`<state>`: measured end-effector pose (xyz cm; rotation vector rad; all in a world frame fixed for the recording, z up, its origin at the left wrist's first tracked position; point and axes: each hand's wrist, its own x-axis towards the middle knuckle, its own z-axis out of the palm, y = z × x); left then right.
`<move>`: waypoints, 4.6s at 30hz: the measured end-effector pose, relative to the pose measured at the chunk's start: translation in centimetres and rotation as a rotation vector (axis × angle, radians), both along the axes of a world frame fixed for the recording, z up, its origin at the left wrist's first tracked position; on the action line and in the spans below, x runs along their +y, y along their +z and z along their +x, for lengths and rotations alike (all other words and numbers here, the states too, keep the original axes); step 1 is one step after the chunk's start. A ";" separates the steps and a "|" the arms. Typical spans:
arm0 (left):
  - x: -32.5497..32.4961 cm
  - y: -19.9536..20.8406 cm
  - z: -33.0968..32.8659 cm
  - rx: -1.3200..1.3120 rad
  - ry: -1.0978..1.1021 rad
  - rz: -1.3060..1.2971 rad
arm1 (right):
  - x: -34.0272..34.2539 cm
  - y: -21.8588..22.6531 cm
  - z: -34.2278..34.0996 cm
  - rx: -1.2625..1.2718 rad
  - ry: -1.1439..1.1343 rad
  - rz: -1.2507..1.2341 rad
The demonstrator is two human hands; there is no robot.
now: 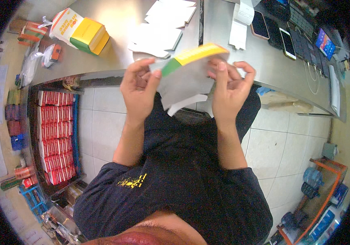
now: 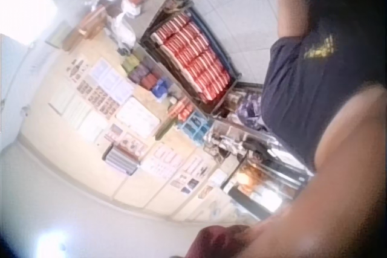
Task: The person folds flat cardboard pieces into small rectangular boxes, tucks flaps, and stacks the finished boxes on the counter. They also place a plastic-wrapped item into a bag and hand it through a service window.
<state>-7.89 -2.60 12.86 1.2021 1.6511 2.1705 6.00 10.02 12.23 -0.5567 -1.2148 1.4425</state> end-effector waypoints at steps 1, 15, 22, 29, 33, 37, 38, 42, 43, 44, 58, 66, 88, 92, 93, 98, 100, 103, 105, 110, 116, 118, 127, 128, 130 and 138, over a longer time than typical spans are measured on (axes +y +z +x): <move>0.4 0.0 0.3 0.070 -0.004 -0.004 | 0.0 -0.2 0.1 0.038 0.076 0.002; 0.3 0.1 1.6 0.273 0.026 -0.086 | -1.5 3.0 0.4 -0.209 0.389 -0.105; -0.3 0.2 1.9 -0.246 -0.021 -0.003 | -0.7 3.6 0.4 -0.597 -0.002 0.702; 0.1 0.2 1.8 -0.273 -0.071 0.012 | -2.0 2.0 -0.7 -0.365 0.306 0.243; -0.1 0.4 1.7 -0.276 -0.089 -0.023 | -1.1 -0.2 -0.9 -0.236 0.535 0.049; -0.3 0.2 1.3 -0.358 -0.200 -0.045 | -0.9 -0.4 -1.1 -0.172 0.539 -0.013; -0.3 0.0 1.3 -0.368 -0.208 -0.037 | -1.1 -0.2 -1.3 -0.147 0.516 -0.001; -0.2 -0.2 1.4 -0.371 -0.191 0.003 | -2.1 0.7 -1.3 -0.245 0.404 0.181; -0.1 -0.2 1.5 -0.362 -0.175 0.015 | -2.2 0.8 -1.2 -0.318 0.372 0.261; 0.1 -0.3 1.6 -0.313 -0.133 0.013 | -2.3 0.8 -1.2 -0.324 0.385 0.251; 0.0 -1.2 1.6 -0.119 0.167 -0.118 | -3.7 -0.2 -1.8 -0.587 0.222 0.168; -1.6 -5.6 1.1 -0.708 -0.024 0.005 | -6.2 -2.9 -1.0 -0.470 0.441 -0.085; -1.1 -4.9 0.3 -0.565 -0.173 -0.181 | -2.9 -3.4 -1.8 -0.475 -0.014 0.417; -1.6 -5.9 1.6 -0.565 -0.247 -0.159 | -2.6 -3.2 -2.3 -0.380 0.076 0.202; -1.5 -5.6 1.5 -0.568 -0.229 -0.186 | -2.8 -3.6 -2.5 -0.345 0.102 0.150; -1.3 -5.1 1.4 -0.639 -0.227 -0.205 | -2.6 -5.3 -3.0 -0.258 0.188 0.015; -1.3 -5.9 2.0 -0.659 -0.234 -0.181 | -3.1 -4.6 -3.1 -0.216 0.266 -0.091; -1.3 -5.9 2.5 -0.766 -0.243 -0.125 | -3.7 -3.2 -3.2 -0.202 0.271 -0.098; -1.5 -5.9 2.3 -0.782 -0.263 -0.100 | -3.5 -3.6 -3.0 -0.197 0.297 -0.011; -1.8 -5.6 2.0 -0.692 -0.239 -0.151 | -2.9 -3.6 -2.1 -0.383 0.276 0.277; -2.8 -7.8 1.2 -0.258 -0.103 -0.350 | -3.4 -4.8 -2.2 -0.260 0.342 0.025; -3.2 -8.2 1.1 0.004 -0.062 -0.416 | -3.8 -5.4 -2.3 -0.235 0.308 0.061; -1.3 -7.0 2.1 0.039 0.069 -0.294 | -2.9 -4.4 -1.5 -0.597 0.089 0.441; -1.0 -4.4 2.6 -0.119 0.074 -0.391 | -2.4 -4.8 -1.5 -0.651 0.055 0.428; -1.5 -2.8 3.3 -0.045 0.212 -0.212 | -1.1 -4.9 -1.7 -0.699 -0.008 0.327; -2.8 -3.7 -2.1 -0.787 -0.157 -0.131 | 1.8 -4.5 0.8 -0.562 0.163 0.066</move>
